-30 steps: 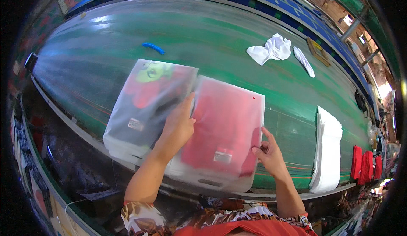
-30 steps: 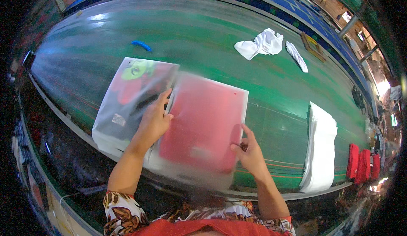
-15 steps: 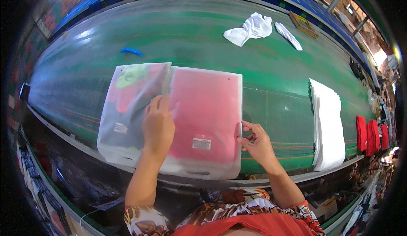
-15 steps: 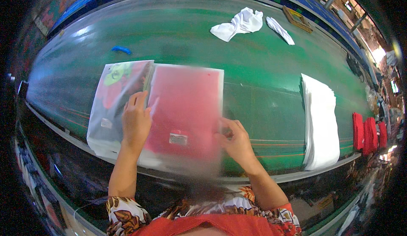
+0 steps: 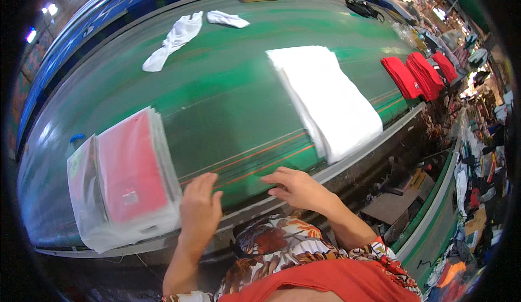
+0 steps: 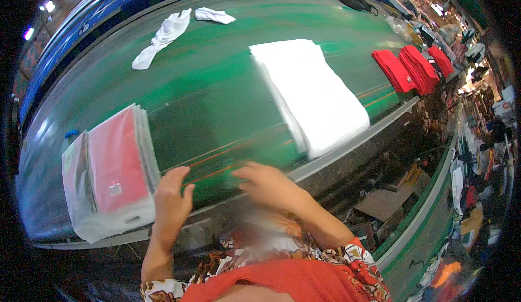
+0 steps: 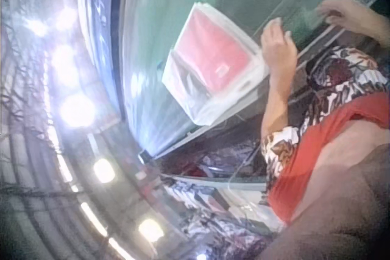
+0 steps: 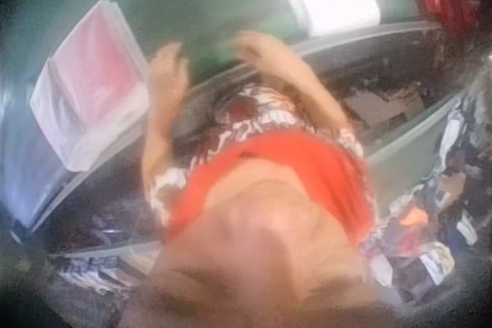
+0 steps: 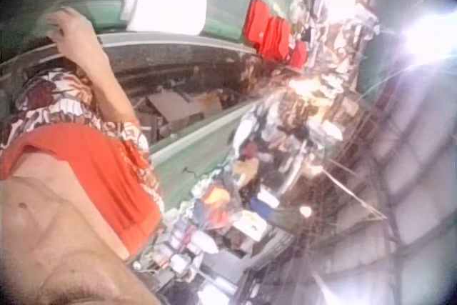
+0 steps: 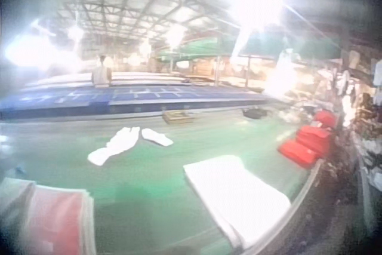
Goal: The person places folded red t-shirts into clear plastic bags on a green worktable. They open each bag, insert a shirt, and seal it before moving to the next item. The process is repeated for several shirts.
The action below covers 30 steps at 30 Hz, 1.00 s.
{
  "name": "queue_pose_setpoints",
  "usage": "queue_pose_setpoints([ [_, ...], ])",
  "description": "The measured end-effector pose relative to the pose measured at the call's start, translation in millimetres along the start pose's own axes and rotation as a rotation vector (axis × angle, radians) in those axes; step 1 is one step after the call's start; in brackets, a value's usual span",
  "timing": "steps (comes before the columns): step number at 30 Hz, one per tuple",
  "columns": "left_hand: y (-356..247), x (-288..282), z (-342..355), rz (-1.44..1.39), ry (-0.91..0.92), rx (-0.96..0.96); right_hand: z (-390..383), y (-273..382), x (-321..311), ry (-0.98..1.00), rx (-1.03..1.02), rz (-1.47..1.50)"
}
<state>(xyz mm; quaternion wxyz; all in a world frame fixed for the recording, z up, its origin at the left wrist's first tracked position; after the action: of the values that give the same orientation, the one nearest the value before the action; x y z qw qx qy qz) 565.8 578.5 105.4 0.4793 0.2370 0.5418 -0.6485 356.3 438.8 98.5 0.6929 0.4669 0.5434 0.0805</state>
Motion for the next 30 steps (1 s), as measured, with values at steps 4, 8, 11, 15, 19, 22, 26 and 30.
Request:
queue_pose_setpoints([
  [4, -89, 70, 20, -0.146, 0.186, 0.090, -85, -74, -60, -0.137, 0.143, 0.049],
  [8, -158, 145, 49, -0.179, 0.253, 0.185, -174, -136, -117, -0.266, 0.354, 0.152],
  [11, -191, 200, 77, -0.237, 0.148, 0.224, -222, -169, -150, -0.332, 0.460, 0.186],
  [15, -210, 262, 125, -0.018, -0.052, 0.267, -260, -210, -188, -0.416, 0.475, 0.217],
  [19, -213, 300, 152, 0.180, 0.008, 0.191, -255, -256, -220, -0.533, 0.529, 0.408],
  [22, -211, 313, 149, 0.199, -0.001, 0.162, -214, -290, -245, -0.642, 0.484, 0.317],
  [26, -218, 309, 153, 0.191, 0.015, 0.146, -139, -333, -274, -0.852, 0.316, 0.091],
  [30, -210, 313, 153, 0.231, 0.002, 0.172, -79, -367, -287, -0.656, 0.456, 0.020],
])
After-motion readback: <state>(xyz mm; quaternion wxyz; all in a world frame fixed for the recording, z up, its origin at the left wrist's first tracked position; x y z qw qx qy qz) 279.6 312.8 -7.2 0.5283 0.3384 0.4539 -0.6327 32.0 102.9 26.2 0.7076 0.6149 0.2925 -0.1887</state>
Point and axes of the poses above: each hand's wrist, its own z-axis towards the middle knuckle, its own x-axis out of the palm, y = z × x, the point moved 2 cm from there along z, towards the middle knuckle, and after that the axes turned 6 degrees about x, right-handed, at the moved point
